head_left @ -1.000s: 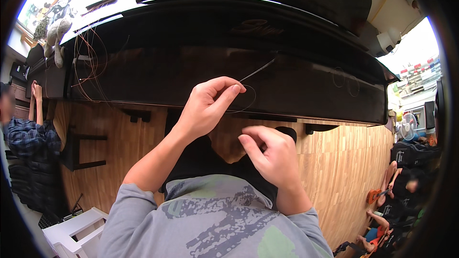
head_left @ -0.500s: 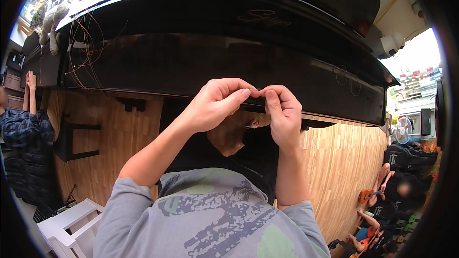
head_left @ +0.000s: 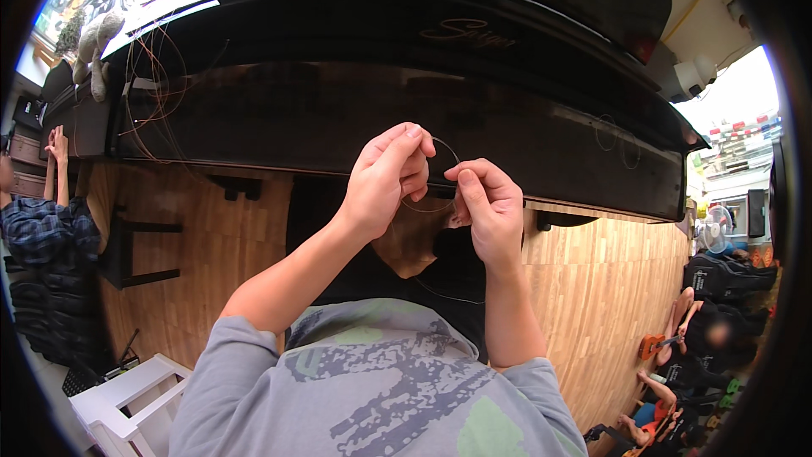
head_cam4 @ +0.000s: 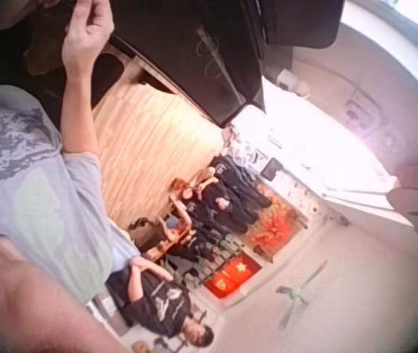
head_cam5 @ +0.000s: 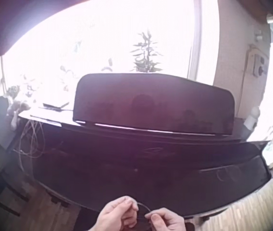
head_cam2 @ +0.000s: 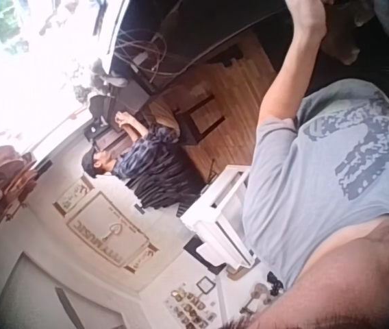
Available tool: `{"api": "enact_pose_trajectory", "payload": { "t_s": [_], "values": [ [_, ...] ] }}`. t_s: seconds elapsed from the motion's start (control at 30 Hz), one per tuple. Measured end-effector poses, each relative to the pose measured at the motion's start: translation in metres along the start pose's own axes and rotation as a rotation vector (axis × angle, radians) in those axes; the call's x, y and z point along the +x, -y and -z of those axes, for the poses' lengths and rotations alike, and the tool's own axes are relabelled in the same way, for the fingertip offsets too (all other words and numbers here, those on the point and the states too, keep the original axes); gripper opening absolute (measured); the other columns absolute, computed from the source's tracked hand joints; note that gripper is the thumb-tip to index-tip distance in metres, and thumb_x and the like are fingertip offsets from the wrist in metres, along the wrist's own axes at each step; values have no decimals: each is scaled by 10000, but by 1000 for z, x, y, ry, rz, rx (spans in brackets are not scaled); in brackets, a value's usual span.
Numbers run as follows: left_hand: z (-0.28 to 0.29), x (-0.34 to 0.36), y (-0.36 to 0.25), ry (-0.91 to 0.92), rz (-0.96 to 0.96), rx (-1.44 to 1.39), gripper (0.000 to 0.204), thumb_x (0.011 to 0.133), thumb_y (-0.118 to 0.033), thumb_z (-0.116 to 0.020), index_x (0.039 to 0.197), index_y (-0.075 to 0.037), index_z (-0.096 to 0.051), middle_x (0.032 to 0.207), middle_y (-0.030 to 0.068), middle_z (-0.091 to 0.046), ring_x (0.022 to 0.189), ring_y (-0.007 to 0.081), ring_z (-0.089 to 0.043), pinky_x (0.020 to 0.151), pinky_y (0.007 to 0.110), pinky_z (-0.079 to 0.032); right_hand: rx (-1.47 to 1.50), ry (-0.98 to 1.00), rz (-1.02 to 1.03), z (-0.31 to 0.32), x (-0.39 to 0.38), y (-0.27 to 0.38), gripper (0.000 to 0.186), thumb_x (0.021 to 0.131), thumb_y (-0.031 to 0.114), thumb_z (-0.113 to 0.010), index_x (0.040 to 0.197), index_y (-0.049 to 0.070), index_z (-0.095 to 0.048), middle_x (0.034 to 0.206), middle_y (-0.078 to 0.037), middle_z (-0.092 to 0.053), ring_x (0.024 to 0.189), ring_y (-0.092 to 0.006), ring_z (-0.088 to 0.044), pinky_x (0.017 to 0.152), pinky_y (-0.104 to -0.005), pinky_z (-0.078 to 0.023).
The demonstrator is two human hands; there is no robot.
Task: The person sits on the floor and manipulates a thin metal wire by hand, bending and twisting it into a looped shape. The person repeatedly adjusts the wire's form and places it on the piano surface before continuing to refine the shape.
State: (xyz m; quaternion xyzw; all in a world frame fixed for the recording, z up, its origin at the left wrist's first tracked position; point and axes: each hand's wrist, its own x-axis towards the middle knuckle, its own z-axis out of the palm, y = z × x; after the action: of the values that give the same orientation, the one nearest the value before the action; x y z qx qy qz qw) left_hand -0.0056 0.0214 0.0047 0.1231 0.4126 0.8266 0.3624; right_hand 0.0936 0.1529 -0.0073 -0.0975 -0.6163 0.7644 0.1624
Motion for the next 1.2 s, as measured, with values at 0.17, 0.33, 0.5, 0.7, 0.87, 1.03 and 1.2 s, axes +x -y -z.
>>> {"api": "enact_pose_trajectory", "payload": {
  "t_s": [0.17,0.33,0.5,0.7,0.87,1.03,1.2],
  "values": [
    [2,4,2,18,-29,-71,245,956,-233,-444,764,-95,-510,728,33,-507,766,151,-530,716,303,-441,-40,56,-50,0,1,-1,154,938,142,-579,932,9,-655,763,25,-580,635,-34,-470,562,-178,-379],
    [5,3,4,229,49,-272,266,949,-275,-404,758,-122,-508,1089,168,-651,1135,265,-556,993,375,-391,-146,0,20,1,3,-8,150,919,126,-602,917,-15,-656,805,-6,-597,686,-60,-497,620,-204,-406],
    [7,5,9,302,-12,-328,270,959,-285,-366,790,-129,-507,1097,149,-651,1149,290,-553,1017,392,-380,-356,-93,146,-2,5,-4,129,872,98,-648,912,-25,-652,802,-47,-595,716,-112,-526,649,-254,-411],
    [13,6,6,260,-81,-369,295,977,-279,-333,771,-129,-482,1031,119,-648,1094,297,-586,1025,459,-398,-963,-302,544,-23,-28,24,136,763,106,-727,698,97,-608,720,-48,-574,630,-215,-531,574,-295,-389],
    [12,11,3,202,-135,-415,316,982,-288,-331,742,-136,-467,1019,114,-653,1075,291,-594,1016,500,-403,-766,718,-275,-38,-61,30,349,948,285,-521,751,17,-625,576,-108,-553,518,-232,-550,520,-330,-437],
    [8,8,1,145,-139,-470,324,983,-295,-328,734,-138,-464,1017,105,-658,1066,284,-599,1007,504,-410,-117,143,-438,-28,-54,-3,290,997,276,-455,973,10,-566,695,-12,-557,570,-60,-503,531,-208,-421],
    [7,5,4,134,-96,-480,325,982,-299,-327,736,-137,-462,1010,103,-656,1065,282,-598,1001,507,-411,77,-97,-121,-20,-40,-4,201,996,223,-481,954,33,-533,681,7,-516,555,-38,-476,508,-178,-392]
  ]
}}
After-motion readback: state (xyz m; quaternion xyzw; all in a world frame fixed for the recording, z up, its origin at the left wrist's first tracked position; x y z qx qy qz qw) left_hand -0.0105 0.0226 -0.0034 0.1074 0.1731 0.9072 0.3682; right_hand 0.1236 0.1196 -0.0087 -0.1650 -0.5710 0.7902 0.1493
